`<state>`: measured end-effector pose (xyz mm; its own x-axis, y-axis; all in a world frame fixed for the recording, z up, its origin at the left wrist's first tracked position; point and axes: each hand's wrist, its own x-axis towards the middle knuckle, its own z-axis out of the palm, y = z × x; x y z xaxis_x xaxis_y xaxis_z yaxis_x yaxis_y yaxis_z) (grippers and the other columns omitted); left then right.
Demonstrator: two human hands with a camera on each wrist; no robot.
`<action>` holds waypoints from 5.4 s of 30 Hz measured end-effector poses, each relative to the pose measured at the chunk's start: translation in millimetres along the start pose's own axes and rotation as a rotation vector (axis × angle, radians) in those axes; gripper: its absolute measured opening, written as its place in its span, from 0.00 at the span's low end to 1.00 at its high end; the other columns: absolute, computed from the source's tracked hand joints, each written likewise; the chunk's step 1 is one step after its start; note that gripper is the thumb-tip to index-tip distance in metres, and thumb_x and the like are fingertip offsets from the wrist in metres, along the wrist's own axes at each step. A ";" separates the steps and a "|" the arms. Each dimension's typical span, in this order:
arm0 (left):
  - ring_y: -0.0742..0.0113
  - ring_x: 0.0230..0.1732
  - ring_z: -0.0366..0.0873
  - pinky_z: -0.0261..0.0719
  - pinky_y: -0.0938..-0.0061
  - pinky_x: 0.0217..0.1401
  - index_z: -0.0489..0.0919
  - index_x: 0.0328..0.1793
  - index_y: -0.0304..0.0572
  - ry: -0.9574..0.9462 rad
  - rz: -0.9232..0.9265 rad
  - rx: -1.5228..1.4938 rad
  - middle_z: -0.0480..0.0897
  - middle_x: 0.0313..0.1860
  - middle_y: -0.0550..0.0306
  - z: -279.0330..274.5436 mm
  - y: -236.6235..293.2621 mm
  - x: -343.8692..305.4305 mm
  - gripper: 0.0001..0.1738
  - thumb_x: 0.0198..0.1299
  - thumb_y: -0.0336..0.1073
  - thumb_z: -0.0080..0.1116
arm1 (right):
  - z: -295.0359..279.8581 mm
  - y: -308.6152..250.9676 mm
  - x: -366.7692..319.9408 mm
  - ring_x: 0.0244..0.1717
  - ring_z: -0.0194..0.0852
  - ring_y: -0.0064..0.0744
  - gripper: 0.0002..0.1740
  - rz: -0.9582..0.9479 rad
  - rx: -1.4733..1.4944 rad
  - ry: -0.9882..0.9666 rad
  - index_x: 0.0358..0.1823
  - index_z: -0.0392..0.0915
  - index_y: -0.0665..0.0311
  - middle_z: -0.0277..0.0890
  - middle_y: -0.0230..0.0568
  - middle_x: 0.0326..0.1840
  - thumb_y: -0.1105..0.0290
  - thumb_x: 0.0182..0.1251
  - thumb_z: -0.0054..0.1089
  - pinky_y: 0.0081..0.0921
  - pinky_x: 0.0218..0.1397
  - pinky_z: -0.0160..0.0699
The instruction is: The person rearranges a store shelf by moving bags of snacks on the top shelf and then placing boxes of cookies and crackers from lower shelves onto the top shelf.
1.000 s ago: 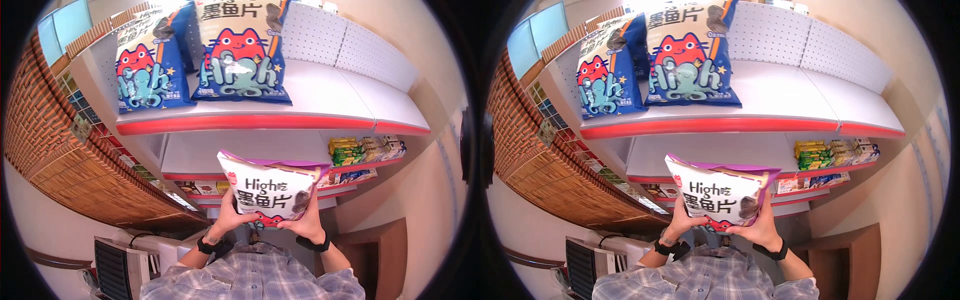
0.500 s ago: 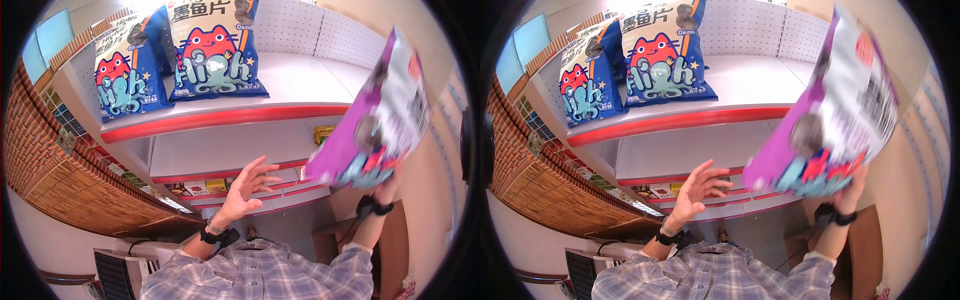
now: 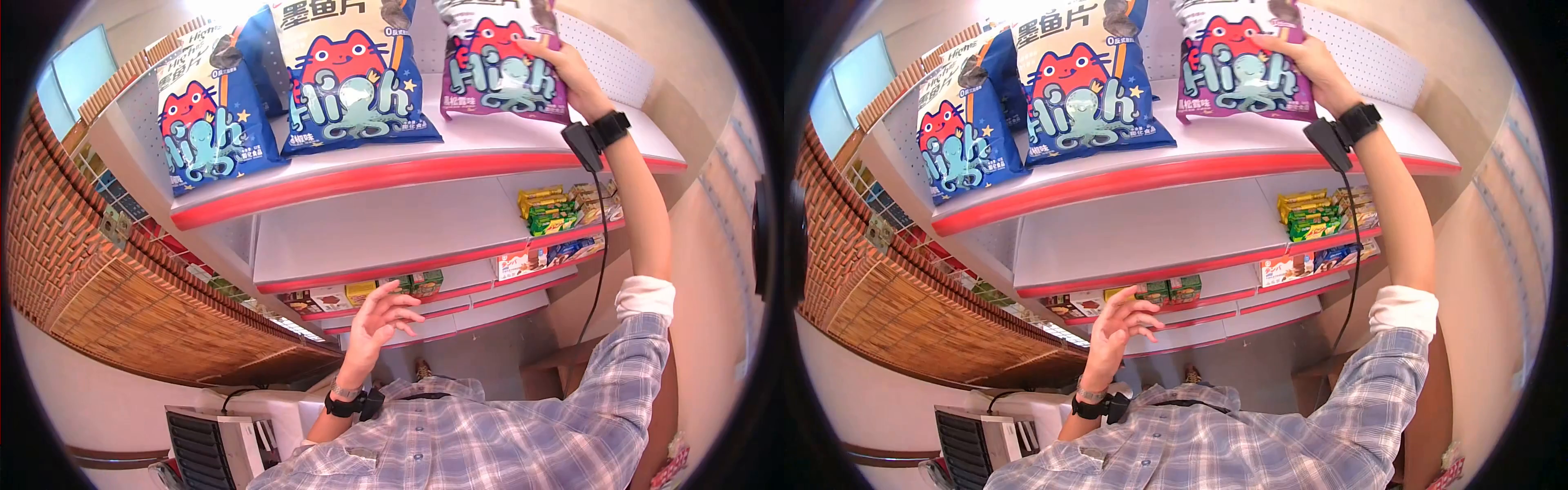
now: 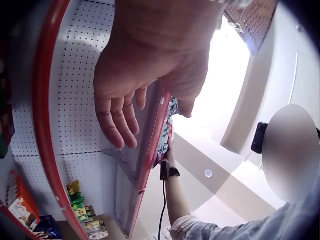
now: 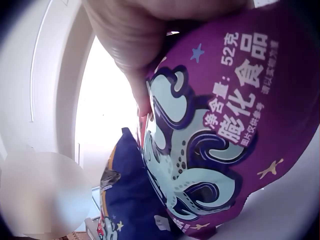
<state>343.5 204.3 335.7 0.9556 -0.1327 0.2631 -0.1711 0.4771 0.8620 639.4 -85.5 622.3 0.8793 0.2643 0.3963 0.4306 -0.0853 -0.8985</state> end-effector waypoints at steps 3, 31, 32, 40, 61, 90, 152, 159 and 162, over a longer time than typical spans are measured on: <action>0.49 0.53 0.84 0.86 0.63 0.48 0.59 0.79 0.38 0.044 0.001 -0.001 0.78 0.60 0.38 -7.9 -0.1 -6.2 0.48 0.62 0.58 0.67 | 8.0 -1.3 28.1 0.38 0.87 0.26 0.24 0.030 0.017 -0.053 0.50 0.80 0.69 0.86 0.41 0.43 0.61 0.60 0.77 0.25 0.43 0.88; 0.53 0.53 0.83 0.84 0.66 0.48 0.69 0.71 0.33 0.054 -0.169 0.054 0.80 0.58 0.41 -21.2 -23.2 -7.2 0.28 0.73 0.45 0.55 | 0.3 -9.5 -161.6 0.72 0.68 0.41 0.28 -0.387 -0.477 0.190 0.71 0.67 0.72 0.70 0.49 0.71 0.65 0.75 0.55 0.34 0.69 0.71; 0.54 0.53 0.83 0.83 0.66 0.48 0.70 0.70 0.33 0.014 -0.196 0.066 0.80 0.58 0.41 -21.1 -25.3 -1.3 0.27 0.73 0.44 0.54 | 9.5 -10.3 -196.4 0.71 0.69 0.37 0.26 -0.381 -0.381 0.262 0.68 0.68 0.73 0.71 0.49 0.70 0.74 0.71 0.57 0.27 0.65 0.73; 0.62 0.54 0.83 0.81 0.72 0.50 0.73 0.68 0.37 -0.290 -0.366 0.044 0.82 0.57 0.48 28.3 -73.2 47.4 0.22 0.71 0.35 0.57 | 59.1 233.0 -462.4 0.35 0.83 0.24 0.13 0.663 0.126 0.908 0.52 0.79 0.63 0.82 0.34 0.41 0.65 0.71 0.61 0.20 0.31 0.81; 0.51 0.57 0.70 0.66 0.58 0.54 0.79 0.57 0.36 -0.144 0.468 1.708 0.75 0.54 0.50 213.9 -245.4 283.5 0.31 0.50 0.44 0.74 | -137.1 335.2 -492.5 0.40 0.86 0.39 0.18 0.565 -0.410 -0.036 0.52 0.81 0.65 0.86 0.43 0.39 0.63 0.64 0.67 0.34 0.44 0.82; 0.59 0.38 0.81 0.75 0.66 0.39 0.78 0.44 0.44 -0.323 0.711 1.589 0.83 0.40 0.59 263.5 -81.9 201.9 0.30 0.29 0.37 0.78 | -147.4 109.1 -280.5 0.62 0.73 0.44 0.35 -0.528 -1.135 -0.109 0.62 0.76 0.64 0.75 0.44 0.57 0.62 0.50 0.73 0.47 0.65 0.71; 0.55 0.51 0.80 0.79 0.67 0.48 0.74 0.63 0.34 -0.113 0.575 1.120 0.81 0.53 0.44 289.1 -8.5 325.7 0.29 0.54 0.29 0.70 | -129.9 320.8 -120.2 0.53 0.80 0.48 0.27 -0.347 -1.091 -0.553 0.53 0.73 0.60 0.78 0.41 0.49 0.69 0.49 0.70 0.50 0.54 0.74; 0.65 0.47 0.82 0.82 0.71 0.45 0.77 0.64 0.44 -0.128 0.736 1.156 0.84 0.51 0.54 271.9 -25.2 340.6 0.32 0.51 0.35 0.76 | -114.8 197.8 -193.3 0.49 0.79 0.39 0.24 -0.696 -1.127 -0.550 0.52 0.74 0.56 0.75 0.37 0.46 0.74 0.51 0.66 0.36 0.47 0.77; 0.62 0.48 0.83 0.82 0.71 0.44 0.75 0.67 0.45 -0.104 0.748 1.149 0.84 0.53 0.53 273.4 -25.7 338.9 0.35 0.50 0.34 0.76 | -126.3 122.9 -220.9 0.46 0.79 0.39 0.26 -0.710 -0.972 -0.601 0.52 0.75 0.57 0.76 0.36 0.45 0.71 0.47 0.69 0.35 0.49 0.79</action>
<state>606.2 -90.4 521.1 0.5350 -0.2526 0.8062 -0.7815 -0.5104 0.3587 523.8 -275.7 448.2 0.2901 0.8915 0.3479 0.9418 -0.3305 0.0618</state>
